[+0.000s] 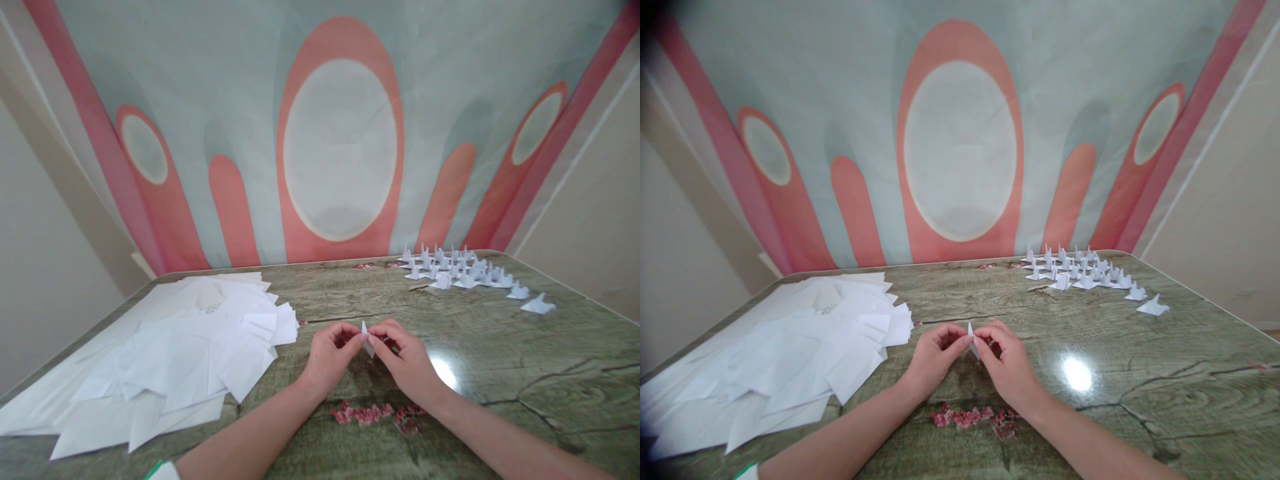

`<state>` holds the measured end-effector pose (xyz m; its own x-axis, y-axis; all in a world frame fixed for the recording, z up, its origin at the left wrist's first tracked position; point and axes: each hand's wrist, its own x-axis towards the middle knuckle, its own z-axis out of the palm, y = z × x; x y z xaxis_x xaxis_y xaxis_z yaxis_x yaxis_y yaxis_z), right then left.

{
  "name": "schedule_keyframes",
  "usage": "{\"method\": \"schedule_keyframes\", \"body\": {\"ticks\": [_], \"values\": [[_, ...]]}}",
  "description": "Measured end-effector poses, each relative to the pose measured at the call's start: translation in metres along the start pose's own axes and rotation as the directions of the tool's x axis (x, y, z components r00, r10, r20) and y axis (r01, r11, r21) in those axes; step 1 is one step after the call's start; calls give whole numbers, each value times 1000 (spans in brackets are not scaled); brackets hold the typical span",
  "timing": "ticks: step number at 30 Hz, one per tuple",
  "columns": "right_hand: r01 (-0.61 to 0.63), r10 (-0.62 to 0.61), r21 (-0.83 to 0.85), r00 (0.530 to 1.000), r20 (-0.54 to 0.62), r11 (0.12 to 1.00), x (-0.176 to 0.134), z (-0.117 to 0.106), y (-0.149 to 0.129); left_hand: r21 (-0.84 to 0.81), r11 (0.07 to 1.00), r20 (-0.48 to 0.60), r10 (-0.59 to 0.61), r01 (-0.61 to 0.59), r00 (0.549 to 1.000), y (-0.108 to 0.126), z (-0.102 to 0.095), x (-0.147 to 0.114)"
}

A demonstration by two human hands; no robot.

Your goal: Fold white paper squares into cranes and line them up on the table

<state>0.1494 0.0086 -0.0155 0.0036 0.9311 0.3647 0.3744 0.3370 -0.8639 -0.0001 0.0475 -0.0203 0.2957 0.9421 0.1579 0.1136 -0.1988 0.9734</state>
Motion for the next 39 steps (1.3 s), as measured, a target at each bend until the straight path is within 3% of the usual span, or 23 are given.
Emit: {"method": "schedule_keyframes", "body": {"ticks": [7, 23, 34, 39], "values": [[63, -64, -96, 998, -8, 993, -2, 1, 0, 33, 999, -22, -39, 39, 999, 3, 1, -2], [83, -84, -86, 996, -2, 993, -2, 2, -3, 53, 999, -24, 8, -7, 1000, 6, 1, -3], [46, -46, -77, 999, 0, 996, -2, 2, -2, 131, 990, -25, 49, -46, 998, 11, 1, -4], [-32, 32, 23, 999, 21, 999, 2, 0, 3, 115, 989, -16, 98, -96, 995, 14, 0, -4]]}}
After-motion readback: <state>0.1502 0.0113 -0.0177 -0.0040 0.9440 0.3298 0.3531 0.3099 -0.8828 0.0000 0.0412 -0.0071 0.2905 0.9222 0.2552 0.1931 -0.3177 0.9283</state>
